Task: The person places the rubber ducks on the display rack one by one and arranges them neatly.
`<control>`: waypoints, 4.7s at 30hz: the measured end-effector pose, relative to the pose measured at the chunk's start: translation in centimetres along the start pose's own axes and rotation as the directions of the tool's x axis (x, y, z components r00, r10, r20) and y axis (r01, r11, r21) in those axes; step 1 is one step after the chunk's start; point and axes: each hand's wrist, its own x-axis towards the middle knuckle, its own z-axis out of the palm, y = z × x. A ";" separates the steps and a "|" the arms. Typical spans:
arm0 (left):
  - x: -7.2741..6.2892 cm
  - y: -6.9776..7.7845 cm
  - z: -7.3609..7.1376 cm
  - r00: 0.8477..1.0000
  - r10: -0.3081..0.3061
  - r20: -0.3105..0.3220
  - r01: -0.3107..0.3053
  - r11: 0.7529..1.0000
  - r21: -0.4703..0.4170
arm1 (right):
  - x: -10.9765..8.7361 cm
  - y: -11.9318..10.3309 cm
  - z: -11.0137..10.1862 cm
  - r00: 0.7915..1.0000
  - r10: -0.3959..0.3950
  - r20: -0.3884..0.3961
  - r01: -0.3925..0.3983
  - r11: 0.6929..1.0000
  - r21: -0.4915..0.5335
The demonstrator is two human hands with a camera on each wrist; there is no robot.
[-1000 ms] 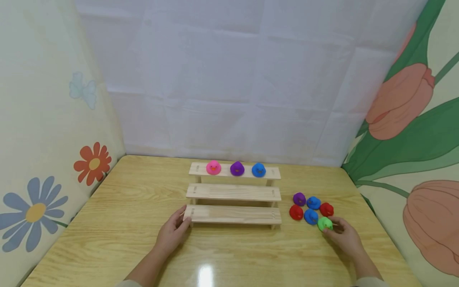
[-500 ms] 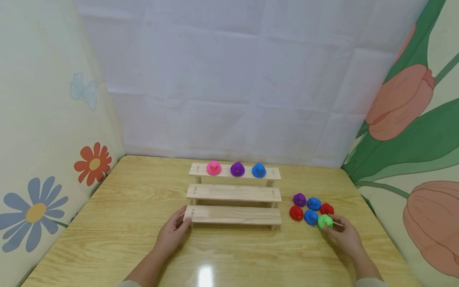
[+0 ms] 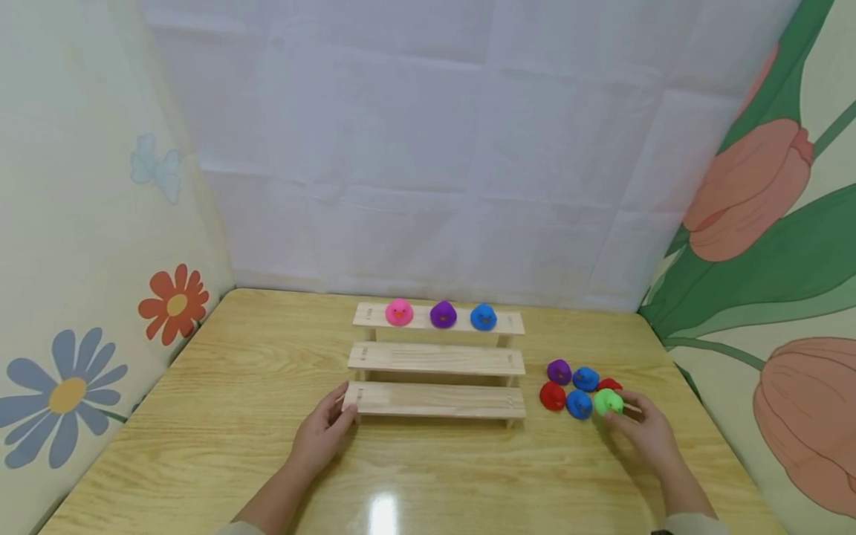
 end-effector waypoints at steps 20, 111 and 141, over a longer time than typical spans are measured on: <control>0.2 -0.1 0.0 1.000 -0.007 0.010 0.007 1.000 -0.009 | 0.7 -3.9 0.9 0.993 -0.112 -0.038 0.112 0.994 0.000; -0.3 0.5 0.0 1.000 -0.015 -0.002 0.015 1.000 0.003 | 2.9 -19.8 22.5 0.902 -0.329 0.280 0.266 0.934 0.240; 0.0 0.2 0.0 1.000 -0.015 -0.004 0.015 1.000 -0.017 | 2.9 -21.1 25.5 0.910 -0.305 0.281 0.278 0.951 0.135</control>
